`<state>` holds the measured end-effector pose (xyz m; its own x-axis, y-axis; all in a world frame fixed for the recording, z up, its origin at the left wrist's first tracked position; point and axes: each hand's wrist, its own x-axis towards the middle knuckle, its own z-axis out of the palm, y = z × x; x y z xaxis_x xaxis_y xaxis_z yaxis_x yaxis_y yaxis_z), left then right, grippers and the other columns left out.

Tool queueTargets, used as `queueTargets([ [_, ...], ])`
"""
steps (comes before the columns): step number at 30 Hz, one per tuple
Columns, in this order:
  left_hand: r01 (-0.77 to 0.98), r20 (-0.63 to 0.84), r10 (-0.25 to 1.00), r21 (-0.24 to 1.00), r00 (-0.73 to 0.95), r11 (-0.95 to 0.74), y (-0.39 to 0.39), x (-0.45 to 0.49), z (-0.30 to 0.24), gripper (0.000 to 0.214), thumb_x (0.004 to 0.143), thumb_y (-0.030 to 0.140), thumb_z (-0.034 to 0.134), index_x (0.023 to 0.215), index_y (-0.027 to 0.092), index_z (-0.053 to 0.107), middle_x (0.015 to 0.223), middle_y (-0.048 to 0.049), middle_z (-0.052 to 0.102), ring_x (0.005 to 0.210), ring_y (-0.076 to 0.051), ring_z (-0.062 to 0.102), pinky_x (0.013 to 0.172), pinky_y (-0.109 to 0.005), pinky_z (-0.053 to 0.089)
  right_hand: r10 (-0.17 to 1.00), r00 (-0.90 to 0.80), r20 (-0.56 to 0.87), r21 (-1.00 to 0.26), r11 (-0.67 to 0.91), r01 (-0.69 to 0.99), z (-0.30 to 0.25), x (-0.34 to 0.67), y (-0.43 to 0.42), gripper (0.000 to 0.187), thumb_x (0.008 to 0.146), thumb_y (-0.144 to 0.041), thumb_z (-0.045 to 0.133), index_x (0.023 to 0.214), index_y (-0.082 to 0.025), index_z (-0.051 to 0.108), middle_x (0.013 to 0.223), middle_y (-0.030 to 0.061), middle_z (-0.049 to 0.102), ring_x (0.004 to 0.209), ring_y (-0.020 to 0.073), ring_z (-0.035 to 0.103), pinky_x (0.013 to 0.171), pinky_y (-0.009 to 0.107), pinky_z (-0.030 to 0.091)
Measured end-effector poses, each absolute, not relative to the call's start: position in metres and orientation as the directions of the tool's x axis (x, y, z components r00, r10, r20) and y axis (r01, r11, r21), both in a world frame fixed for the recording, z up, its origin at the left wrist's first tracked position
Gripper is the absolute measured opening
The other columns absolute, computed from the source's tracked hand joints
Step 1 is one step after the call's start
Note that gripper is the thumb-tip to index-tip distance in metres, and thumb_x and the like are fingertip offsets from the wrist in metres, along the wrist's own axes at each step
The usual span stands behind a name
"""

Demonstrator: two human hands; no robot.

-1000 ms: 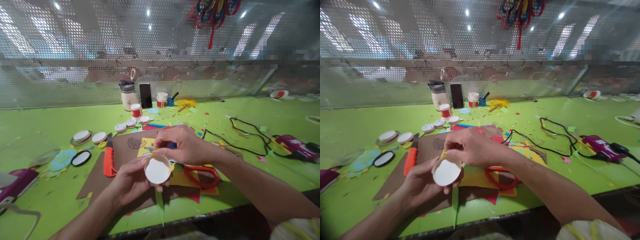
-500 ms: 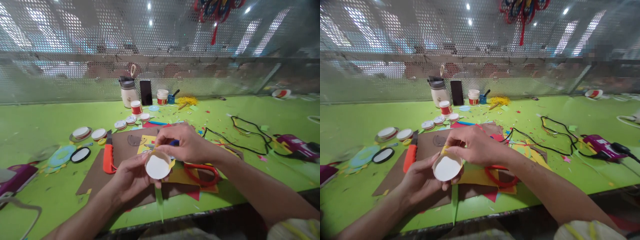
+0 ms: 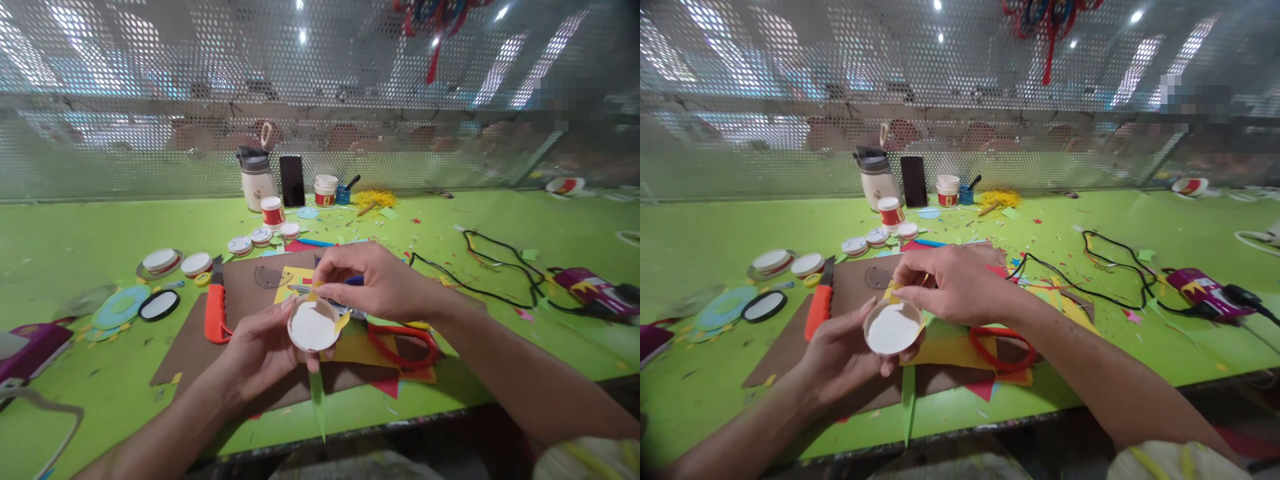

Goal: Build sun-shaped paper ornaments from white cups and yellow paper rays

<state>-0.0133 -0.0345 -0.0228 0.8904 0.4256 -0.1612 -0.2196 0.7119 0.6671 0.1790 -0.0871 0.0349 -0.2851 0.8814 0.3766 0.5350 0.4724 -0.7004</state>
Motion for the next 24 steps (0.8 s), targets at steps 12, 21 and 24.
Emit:
queueTargets([
  [12,-0.218,-0.119,0.376,0.641,0.919,0.736,-0.0351,-0.0117,-0.0242,0.033,0.083,0.038,0.061,0.095,0.009,0.07,0.082,-0.0166,0.074,0.07,-0.026,0.071,0.054,-0.027,0.054,0.79,-0.301,0.534,-0.497,0.581,0.645,0.0318,0.1717,-0.0831,0.006,0.08,-0.011,0.062,0.075,-0.014,0.063,0.068,-0.001,0.063,0.06,0.0086,0.053,0.058,0.02,0.04],
  [21,-0.2,-0.133,0.358,0.629,0.924,0.751,-0.0349,-0.0122,-0.0239,0.032,0.085,0.037,0.059,0.095,0.009,0.07,0.083,-0.0176,0.074,0.072,-0.027,0.071,0.056,-0.029,0.054,0.776,-0.308,0.551,-0.482,0.597,0.642,0.0296,0.1732,-0.0832,0.006,0.081,-0.011,0.061,0.077,-0.014,0.062,0.069,-0.0001,0.064,0.061,0.0087,0.054,0.058,0.019,0.04],
  [24,-0.195,-0.133,0.35,0.627,0.927,0.754,-0.0344,-0.012,-0.0252,0.032,0.086,0.036,0.057,0.096,0.009,0.07,0.084,-0.0182,0.074,0.072,-0.027,0.071,0.056,-0.029,0.054,0.761,-0.329,0.559,-0.459,0.615,0.641,0.0297,0.1737,-0.0827,0.007,0.082,-0.011,0.061,0.076,-0.014,0.061,0.069,-0.0003,0.064,0.06,0.0083,0.054,0.058,0.019,0.041],
])
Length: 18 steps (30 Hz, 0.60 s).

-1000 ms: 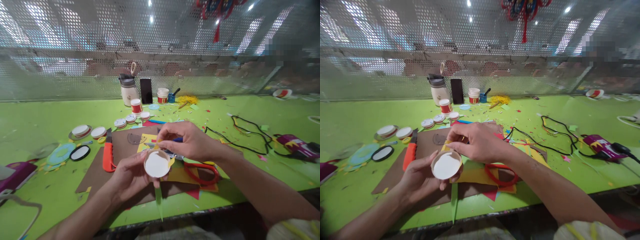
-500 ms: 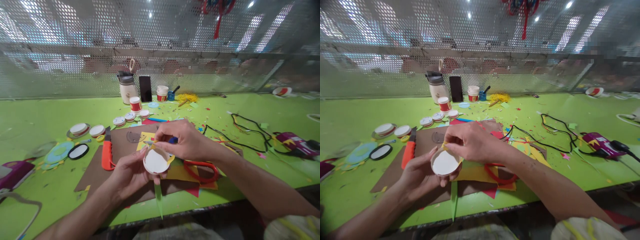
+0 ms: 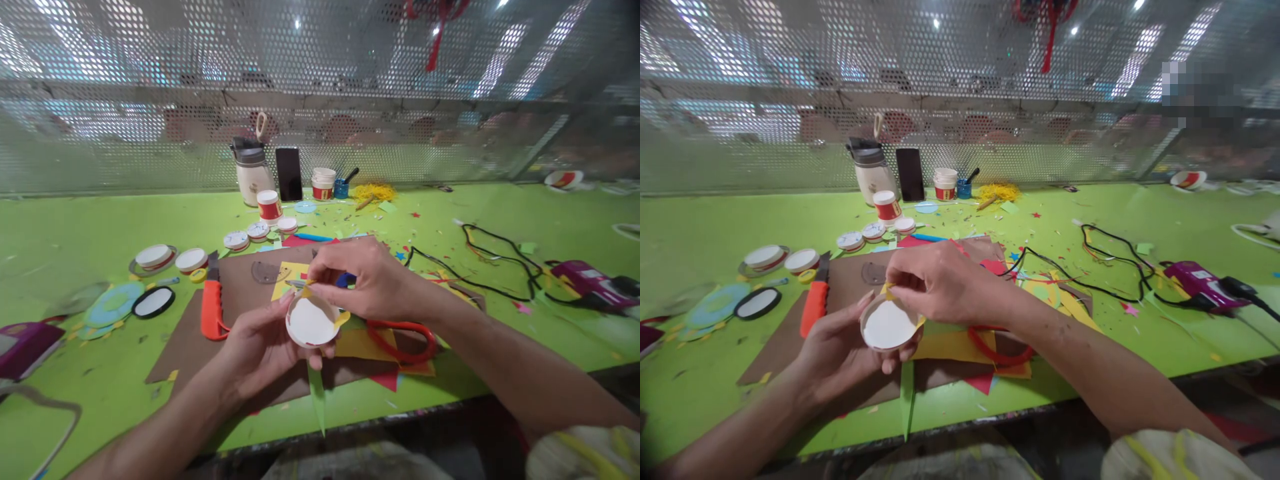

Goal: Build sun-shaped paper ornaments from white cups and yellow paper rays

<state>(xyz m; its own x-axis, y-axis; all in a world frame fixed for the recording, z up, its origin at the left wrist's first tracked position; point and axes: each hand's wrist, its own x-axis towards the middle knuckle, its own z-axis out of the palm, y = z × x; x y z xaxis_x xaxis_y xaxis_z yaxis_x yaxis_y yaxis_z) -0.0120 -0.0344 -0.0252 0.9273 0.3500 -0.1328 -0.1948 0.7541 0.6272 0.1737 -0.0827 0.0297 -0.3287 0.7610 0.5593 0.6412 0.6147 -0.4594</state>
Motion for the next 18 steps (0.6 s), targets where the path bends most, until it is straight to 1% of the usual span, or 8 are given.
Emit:
queueTargets([
  [4,-0.205,-0.115,0.345,0.619,0.932,0.758,-0.0336,-0.0111,-0.0268,0.033,0.087,0.036,0.055,0.098,0.008,0.068,0.086,-0.0199,0.074,0.075,-0.028,0.071,0.057,-0.029,0.055,0.738,-0.356,0.573,-0.416,0.636,0.65,0.0313,0.1737,-0.0826,0.006,0.08,-0.01,0.061,0.076,-0.014,0.061,0.069,-0.0005,0.064,0.06,0.0081,0.054,0.057,0.019,0.04],
  [11,-0.202,-0.125,0.359,0.639,0.925,0.742,-0.0345,-0.0118,-0.0255,0.032,0.088,0.035,0.052,0.1,0.01,0.067,0.085,-0.0176,0.074,0.074,-0.028,0.071,0.058,-0.03,0.054,0.782,-0.347,0.517,-0.465,0.597,0.653,0.0317,0.1738,-0.083,0.005,0.08,-0.011,0.062,0.083,-0.014,0.061,0.075,0.0008,0.066,0.062,0.0088,0.055,0.059,0.02,0.044],
  [18,-0.206,-0.123,0.365,0.644,0.923,0.737,-0.0345,-0.0106,-0.0275,0.032,0.087,0.036,0.053,0.099,0.01,0.068,0.085,-0.018,0.074,0.073,-0.028,0.071,0.057,-0.03,0.054,0.791,-0.35,0.502,-0.446,0.583,0.679,0.0305,0.1733,-0.0812,0.005,0.08,-0.01,0.062,0.082,-0.014,0.061,0.075,0.0002,0.066,0.064,0.0092,0.056,0.06,0.02,0.043],
])
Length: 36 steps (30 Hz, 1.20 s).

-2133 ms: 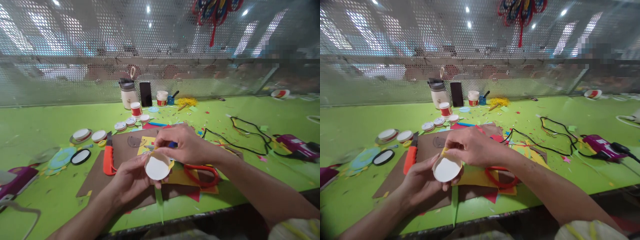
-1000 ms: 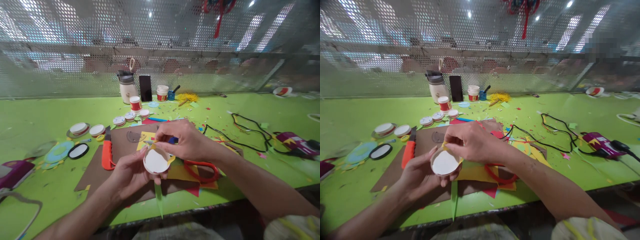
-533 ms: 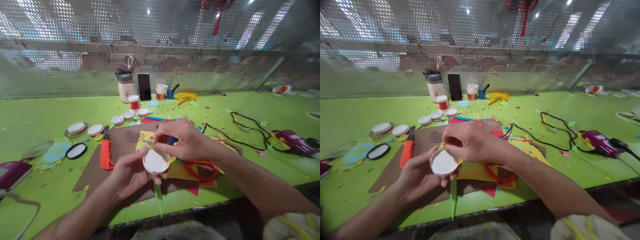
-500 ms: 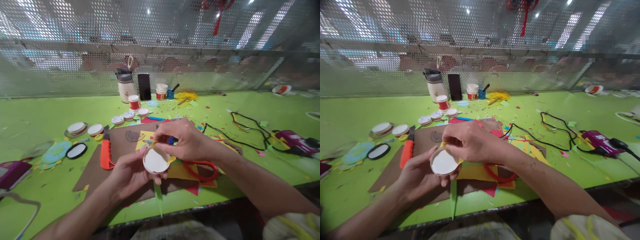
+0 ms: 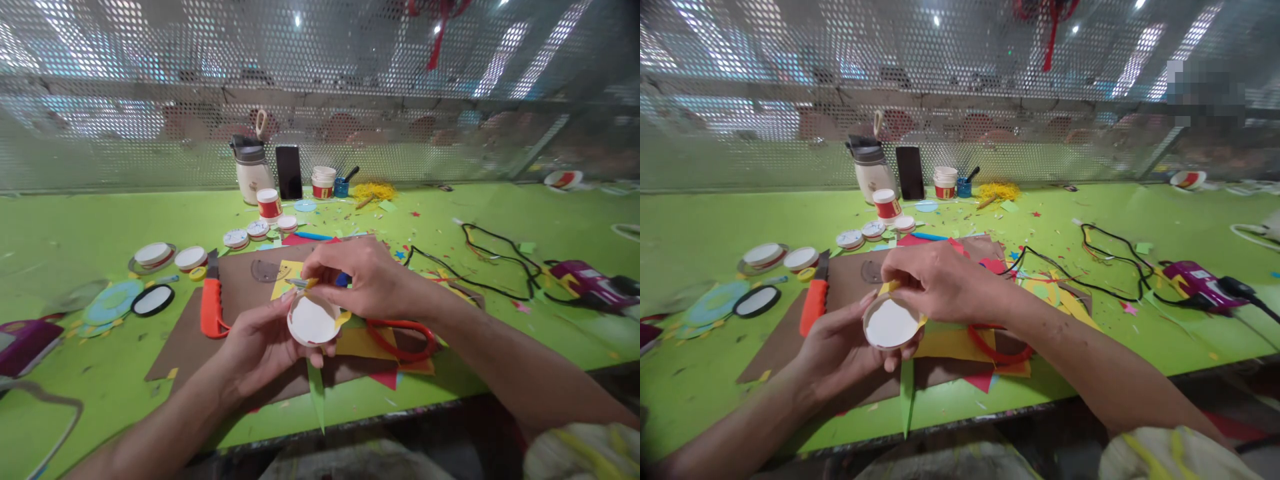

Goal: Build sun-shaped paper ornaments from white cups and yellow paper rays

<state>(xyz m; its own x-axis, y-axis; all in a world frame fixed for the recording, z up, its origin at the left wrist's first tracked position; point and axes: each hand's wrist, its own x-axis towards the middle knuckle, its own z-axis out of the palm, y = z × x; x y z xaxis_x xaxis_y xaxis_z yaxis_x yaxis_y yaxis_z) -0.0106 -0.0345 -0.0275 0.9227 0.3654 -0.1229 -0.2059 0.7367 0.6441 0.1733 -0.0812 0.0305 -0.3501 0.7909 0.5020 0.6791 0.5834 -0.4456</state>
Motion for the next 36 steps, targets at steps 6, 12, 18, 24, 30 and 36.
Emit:
queueTargets([
  [6,-0.173,-0.153,0.344,0.639,0.926,0.75,-0.0339,-0.0112,-0.0249,0.033,0.086,0.037,0.055,0.096,0.008,0.069,0.085,-0.0191,0.074,0.073,-0.028,0.071,0.057,-0.03,0.054,0.757,-0.376,0.534,-0.402,0.619,0.675,0.0283,0.1761,-0.0805,0.004,0.082,-0.012,0.061,0.085,-0.014,0.062,0.078,0.0015,0.068,0.066,0.0097,0.058,0.061,0.02,0.042],
  [12,-0.172,-0.145,0.335,0.635,0.931,0.753,-0.0329,-0.0125,-0.0275,0.033,0.087,0.037,0.053,0.1,0.009,0.066,0.084,-0.0188,0.073,0.073,-0.029,0.071,0.057,-0.031,0.054,0.729,-0.413,0.546,-0.367,0.651,0.664,0.031,0.175,-0.0806,0.004,0.083,-0.011,0.061,0.084,-0.014,0.063,0.078,0.0024,0.068,0.067,0.0102,0.056,0.061,0.02,0.04],
  [18,-0.169,-0.142,0.335,0.646,0.931,0.744,-0.035,-0.0125,-0.0246,0.033,0.088,0.036,0.052,0.097,0.009,0.067,0.084,-0.0177,0.073,0.074,-0.028,0.071,0.058,-0.031,0.054,0.712,-0.433,0.553,-0.39,0.681,0.62,0.0291,0.1785,-0.0777,0.007,0.081,-0.008,0.06,0.078,-0.014,0.062,0.073,0.0013,0.065,0.065,0.0101,0.054,0.06,0.021,0.039],
  [24,-0.166,-0.145,0.333,0.645,0.932,0.746,-0.0344,-0.0117,-0.0228,0.033,0.088,0.036,0.052,0.098,0.008,0.068,0.085,-0.0177,0.073,0.073,-0.027,0.07,0.058,-0.031,0.054,0.753,-0.378,0.538,-0.448,0.636,0.629,0.0271,0.1775,-0.0757,0.007,0.079,-0.01,0.063,0.074,-0.015,0.062,0.069,-0.0008,0.065,0.062,0.0093,0.054,0.06,0.02,0.038],
  [30,-0.175,-0.147,0.34,0.633,0.929,0.754,-0.0335,-0.0117,-0.0252,0.034,0.088,0.035,0.053,0.098,0.006,0.068,0.084,-0.0196,0.073,0.073,-0.029,0.071,0.059,-0.032,0.055,0.804,-0.319,0.501,-0.501,0.571,0.651,0.0262,0.1748,-0.0766,0.006,0.076,-0.01,0.067,0.072,-0.014,0.064,0.07,-0.0006,0.067,0.062,0.0093,0.056,0.06,0.02,0.038],
  [36,-0.159,-0.163,0.337,0.644,0.927,0.749,-0.0334,-0.0113,-0.0237,0.035,0.089,0.035,0.051,0.096,0.006,0.068,0.081,-0.0191,0.073,0.073,-0.028,0.071,0.06,-0.031,0.054,0.8,-0.338,0.495,-0.471,0.574,0.67,0.0256,0.1756,-0.0756,0.007,0.077,-0.01,0.066,0.072,-0.014,0.062,0.07,0.0001,0.067,0.063,0.0096,0.055,0.06,0.021,0.037],
])
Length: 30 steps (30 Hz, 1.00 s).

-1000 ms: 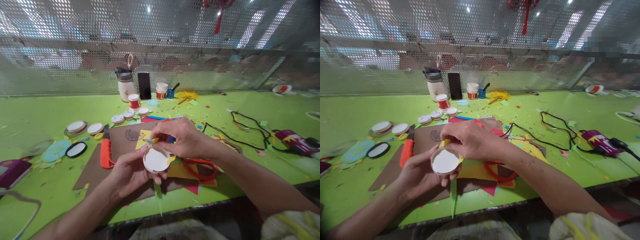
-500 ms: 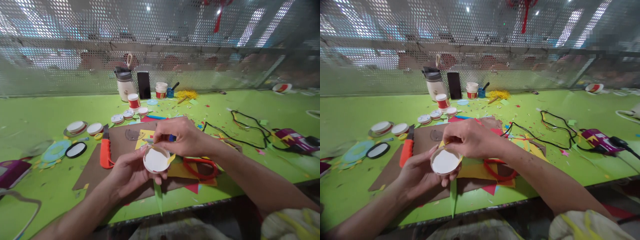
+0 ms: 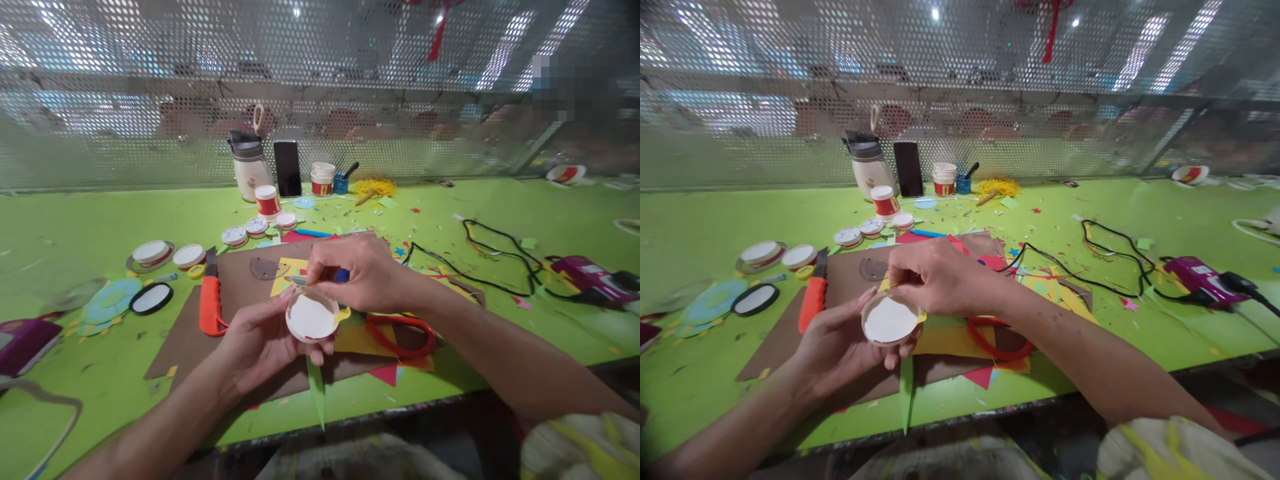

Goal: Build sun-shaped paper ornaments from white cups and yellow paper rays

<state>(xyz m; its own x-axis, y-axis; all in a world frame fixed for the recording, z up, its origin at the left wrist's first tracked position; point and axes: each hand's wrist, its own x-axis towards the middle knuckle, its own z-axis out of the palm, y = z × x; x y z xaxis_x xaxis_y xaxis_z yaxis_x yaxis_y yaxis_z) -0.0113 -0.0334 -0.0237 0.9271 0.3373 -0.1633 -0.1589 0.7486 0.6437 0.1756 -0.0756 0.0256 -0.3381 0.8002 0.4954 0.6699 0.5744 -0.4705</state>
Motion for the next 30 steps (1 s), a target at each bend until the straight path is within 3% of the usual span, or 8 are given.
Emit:
queueTargets([
  [9,-0.163,-0.166,0.347,0.649,0.923,0.744,-0.033,-0.011,-0.022,0.031,0.088,0.034,0.052,0.092,0.009,0.068,0.082,-0.0187,0.074,0.073,-0.027,0.071,0.061,-0.031,0.054,0.724,-0.442,0.53,-0.277,0.641,0.716,0.027,0.178,-0.077,0.007,0.085,-0.013,0.058,0.088,-0.015,0.063,0.083,0.0029,0.068,0.071,0.0116,0.056,0.061,0.022,0.035],
  [17,-0.163,-0.162,0.336,0.634,0.928,0.756,-0.032,-0.012,-0.023,0.03,0.087,0.033,0.053,0.093,0.008,0.068,0.082,-0.0197,0.073,0.074,-0.028,0.071,0.062,-0.032,0.055,0.706,-0.526,0.473,-0.11,0.64,0.76,0.031,0.176,-0.079,0.012,0.089,-0.02,0.055,0.082,-0.015,0.064,0.081,0.0051,0.065,0.07,0.0141,0.053,0.059,0.025,0.032],
  [26,-0.166,-0.164,0.347,0.645,0.923,0.746,-0.034,-0.011,-0.021,0.033,0.089,0.034,0.05,0.094,0.007,0.068,0.081,-0.0186,0.073,0.073,-0.027,0.07,0.06,-0.032,0.055,0.758,-0.49,0.432,-0.284,0.629,0.723,0.037,0.179,-0.081,0.005,0.086,-0.018,0.061,0.088,-0.015,0.064,0.083,0.0043,0.067,0.072,0.0131,0.055,0.061,0.023,0.034],
  [30,-0.161,-0.165,0.345,0.652,0.924,0.741,-0.034,-0.012,-0.023,0.034,0.089,0.035,0.05,0.095,0.007,0.068,0.08,-0.0187,0.073,0.072,-0.028,0.07,0.06,-0.033,0.055,0.764,-0.464,0.449,-0.302,0.619,0.726,0.037,0.177,-0.081,0.005,0.083,-0.012,0.06,0.085,-0.015,0.065,0.082,0.0036,0.068,0.071,0.0127,0.056,0.061,0.022,0.034],
])
